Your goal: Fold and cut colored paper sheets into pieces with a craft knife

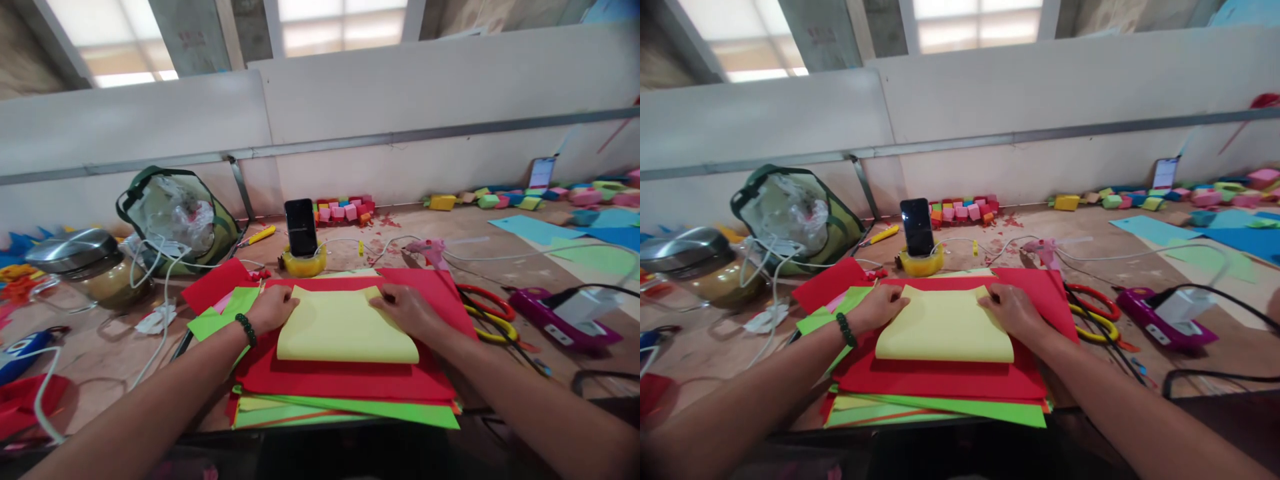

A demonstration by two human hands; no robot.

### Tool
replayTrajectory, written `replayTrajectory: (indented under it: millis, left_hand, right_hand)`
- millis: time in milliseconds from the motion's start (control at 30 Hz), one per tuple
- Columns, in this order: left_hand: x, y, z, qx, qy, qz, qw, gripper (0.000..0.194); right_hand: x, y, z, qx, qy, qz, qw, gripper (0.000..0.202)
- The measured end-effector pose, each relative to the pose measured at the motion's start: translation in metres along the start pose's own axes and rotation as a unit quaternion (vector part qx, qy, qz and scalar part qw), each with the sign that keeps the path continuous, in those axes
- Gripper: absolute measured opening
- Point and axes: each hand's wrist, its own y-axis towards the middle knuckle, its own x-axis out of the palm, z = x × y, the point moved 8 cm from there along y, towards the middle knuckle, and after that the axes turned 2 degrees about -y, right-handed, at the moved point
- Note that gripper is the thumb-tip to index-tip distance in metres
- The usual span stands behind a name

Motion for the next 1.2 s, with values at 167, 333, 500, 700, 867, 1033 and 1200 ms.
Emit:
replayTrajectory:
  millis: [167, 333, 500, 700, 867, 1033, 1200]
  left_hand:
    - [0.003, -0.006, 0.002, 0.007, 0.068, 0.007, 0.998, 0.017]
    - [-0.007, -0.011, 0.016, 0.054, 0.126, 0.054, 0.989, 0.04]
    - [0.011, -0.015, 0.069, 0.315, 0.229, -0.143, 0.91, 0.032]
    - [0.019, -0.013, 0.104, 0.325, 0.264, -0.207, 0.884, 0.029]
    - [0.036, -0.023, 0.118, 0.328, 0.25, -0.195, 0.89, 0.025]
    - [0.043, -0.029, 0.109, 0.344, 0.2, -0.204, 0.894, 0.033]
    - [0.053, -0.033, 0.09, 0.324, 0.157, -0.218, 0.907, 0.057]
  right_hand:
    - [0.008, -0.001, 0.006, -0.009, -0.072, -0.017, 0.997, 0.024]
    - [0.003, -0.001, 0.006, 0.007, -0.138, -0.023, 0.99, 0.045]
    - [-0.005, 0.001, -0.02, -0.046, -0.223, -0.066, 0.972, 0.035]
    - [0.005, 0.016, -0.044, -0.117, -0.252, -0.213, 0.937, 0.015]
    - [0.009, 0.024, -0.062, -0.134, -0.281, -0.287, 0.906, 0.015]
    - [0.015, 0.012, -0.081, -0.144, -0.296, -0.28, 0.902, 0.033]
    - [0.024, -0.008, -0.092, -0.166, -0.26, -0.276, 0.91, 0.046]
